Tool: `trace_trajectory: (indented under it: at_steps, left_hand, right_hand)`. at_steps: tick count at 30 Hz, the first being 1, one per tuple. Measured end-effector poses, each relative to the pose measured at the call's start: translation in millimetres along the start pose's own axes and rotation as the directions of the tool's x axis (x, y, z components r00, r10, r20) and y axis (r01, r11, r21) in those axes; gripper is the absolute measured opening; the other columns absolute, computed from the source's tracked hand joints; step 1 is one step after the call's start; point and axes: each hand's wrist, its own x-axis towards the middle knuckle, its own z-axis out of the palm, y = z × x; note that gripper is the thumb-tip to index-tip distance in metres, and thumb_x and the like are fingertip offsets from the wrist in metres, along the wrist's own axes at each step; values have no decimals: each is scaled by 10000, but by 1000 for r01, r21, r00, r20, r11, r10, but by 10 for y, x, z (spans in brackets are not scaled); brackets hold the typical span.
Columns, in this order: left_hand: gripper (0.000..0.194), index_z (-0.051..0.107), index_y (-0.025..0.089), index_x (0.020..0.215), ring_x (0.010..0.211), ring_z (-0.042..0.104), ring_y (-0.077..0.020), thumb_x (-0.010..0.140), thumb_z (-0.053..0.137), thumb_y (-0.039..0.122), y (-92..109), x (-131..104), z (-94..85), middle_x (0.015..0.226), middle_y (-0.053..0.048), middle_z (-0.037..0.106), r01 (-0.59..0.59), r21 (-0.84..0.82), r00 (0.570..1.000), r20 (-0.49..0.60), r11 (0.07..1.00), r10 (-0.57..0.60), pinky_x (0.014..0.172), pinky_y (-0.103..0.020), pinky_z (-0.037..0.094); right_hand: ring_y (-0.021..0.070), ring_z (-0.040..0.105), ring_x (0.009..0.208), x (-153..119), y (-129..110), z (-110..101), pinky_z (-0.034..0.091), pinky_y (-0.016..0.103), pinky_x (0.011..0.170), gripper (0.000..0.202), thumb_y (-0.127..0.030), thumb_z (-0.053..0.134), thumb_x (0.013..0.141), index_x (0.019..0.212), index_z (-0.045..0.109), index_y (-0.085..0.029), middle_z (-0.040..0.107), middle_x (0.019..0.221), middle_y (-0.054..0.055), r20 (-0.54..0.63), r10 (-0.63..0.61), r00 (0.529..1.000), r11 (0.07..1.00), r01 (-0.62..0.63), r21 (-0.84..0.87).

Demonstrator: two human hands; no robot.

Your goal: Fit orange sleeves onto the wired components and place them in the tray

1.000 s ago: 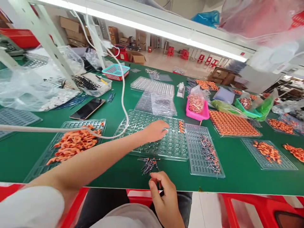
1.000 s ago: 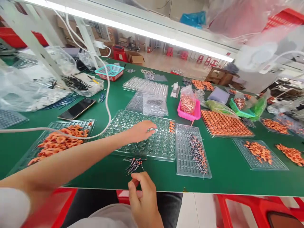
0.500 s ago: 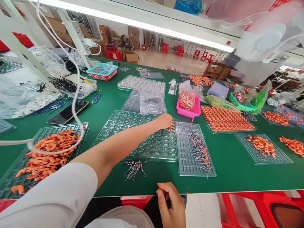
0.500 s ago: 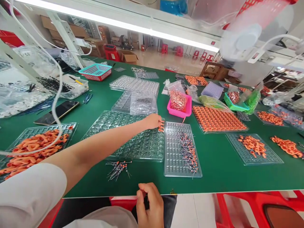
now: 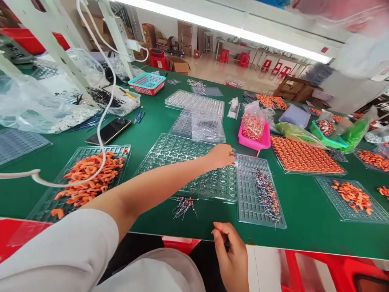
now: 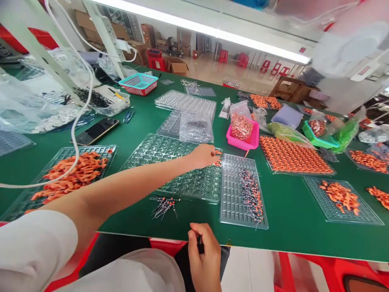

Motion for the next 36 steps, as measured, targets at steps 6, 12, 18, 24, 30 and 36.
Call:
trace_trajectory:
  at_steps: [6,12,18,24,30,36]
  left_hand:
    - [164,562,166,970,825,657,-183,831,580,250,-463,-1368,-86,881,-52,685,-13,-521,1000,-25,853,1,710,-288,507]
    - [391,577,155,1193,844,628,-163,891,545,401,-967,-2263,155,912,-36,657,146,-801,977,22,581,-214,832,-322,512]
    - [307,596,151,1037,790,617,-158,914,528,423,-1128,-2465,336,849,-28,647,181,-862,971,79,473,-227,790,-311,501]
    - [170,506,154,958,774,595,-135,901,537,311,-1143,-2497,370,957,-52,626,140,-944,982,93,300,-165,696,-282,490]
    - [127,509,165,912,568,424,-90,802,491,225,-1009,-2446,422,691,39,492,203,-963,977,187,175,-104,537,-226,357]
    - [238,572,147,976,532,255,-87,820,531,322,-900,-2403,474,585,78,322,272,-958,962,270,89,-29,506,-227,217]
  right_hand:
    - [146,620,742,215,19,85,505,249,646,134,-276,533,960,970,652,-216,661,872,29,114,-18,993,995,29,-92]
    - [172,617,816,481,-114,414,492,293,720,147,-242,499,953,970,642,-213,652,918,46,290,7,957,955,79,-286]
    - [198,600,819,622,-249,621,424,304,694,91,-171,523,890,856,602,-201,637,869,39,307,85,948,824,106,-557]
    - [158,548,682,519,-265,539,409,290,651,88,-255,567,865,796,584,-205,613,759,7,202,186,961,886,-75,-458]
    - [148,601,744,316,-316,585,475,281,665,234,-329,644,852,1048,643,-202,645,846,26,117,346,931,869,-365,334]
    - [129,593,737,194,-427,729,473,259,662,96,-253,675,858,953,690,-247,631,777,-1,57,323,945,700,-279,658]
